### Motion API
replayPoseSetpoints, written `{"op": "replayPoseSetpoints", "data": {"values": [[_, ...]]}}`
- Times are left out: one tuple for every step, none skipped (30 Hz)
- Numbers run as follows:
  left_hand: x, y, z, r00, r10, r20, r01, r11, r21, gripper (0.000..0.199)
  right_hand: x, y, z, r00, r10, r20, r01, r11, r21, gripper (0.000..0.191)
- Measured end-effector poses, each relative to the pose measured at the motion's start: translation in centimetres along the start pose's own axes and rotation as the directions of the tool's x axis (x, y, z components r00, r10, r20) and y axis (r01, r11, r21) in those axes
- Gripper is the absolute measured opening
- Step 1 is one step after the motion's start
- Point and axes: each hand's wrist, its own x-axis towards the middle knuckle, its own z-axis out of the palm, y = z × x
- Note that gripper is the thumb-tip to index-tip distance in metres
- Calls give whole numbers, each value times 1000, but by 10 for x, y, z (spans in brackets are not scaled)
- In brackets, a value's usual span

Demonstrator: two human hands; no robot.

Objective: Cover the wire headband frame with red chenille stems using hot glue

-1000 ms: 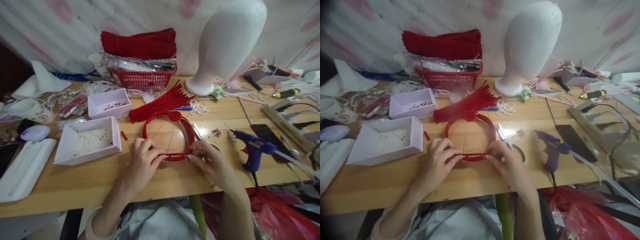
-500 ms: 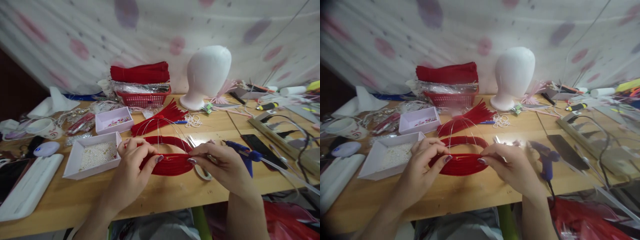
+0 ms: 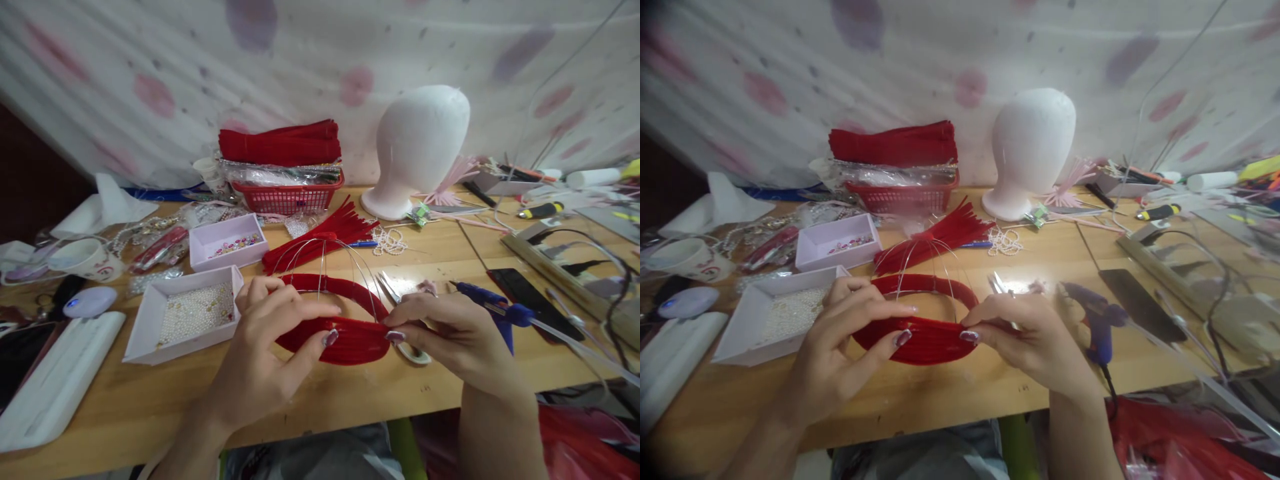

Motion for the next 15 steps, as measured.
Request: {"op": "replayPoseSetpoints", "data": {"values": [[0,0,0,1000,-3,2,3,1000,-13,22,0,1,0,1000,-3,3,3,1000,0,20],[0,0,0,1000,-9,2,9,1000,-23,21,0,1,0,1000,-3,5,3,1000,-2,21],[0,0,0,1000,-14,0,14,999,-30,20,0,1,0,1000,1,9,-1,1000,-5,21],[0,0,1,1000,-17,-1,17,999,-33,21,0,1,0,1000,5,13,-5,1000,-4,21],[-1,0,1,1000,-22,-2,22,999,-33,22,0,1,-1,1000,6,17,-6,1000,-2,20],[-1,0,0,1000,-23,-1,23,999,-30,23,0,1,-1,1000,3,19,-3,1000,3,19],[-1,0,0,1000,-20,4,20,1000,-22,24,0,1,-2,1000,-3,16,3,1000,8,18],[-1,0,-1,1000,-15,16,15,1000,-6,25,0,2,-2,1000,-8,10,8,1000,11,16],[-1,1,-2,999,-6,33,6,1000,17,26,0,2,-3,1000,-8,5,8,1000,11,16],[1,1,-3,999,6,50,-8,999,45,28,0,2,-3,1000,-3,2,3,1000,11,16],[2,3,-5,997,20,72,-26,997,75,28,0,3,-3,1000,8,4,-8,1000,14,16],[4,4,-6,995,36,94,-46,993,105,27,0,4,-3,1000,25,10,-25,999,20,17],[6,5,-7,993,49,112,-63,989,133,24,1,5,-3,999,41,20,-41,999,29,17],[8,7,-7,991,61,122,-80,984,157,19,3,6,-3,998,50,34,-51,998,45,17],[11,8,-8,989,68,128,-91,980,177,14,4,7,-2,997,52,50,-55,996,64,17]]}}
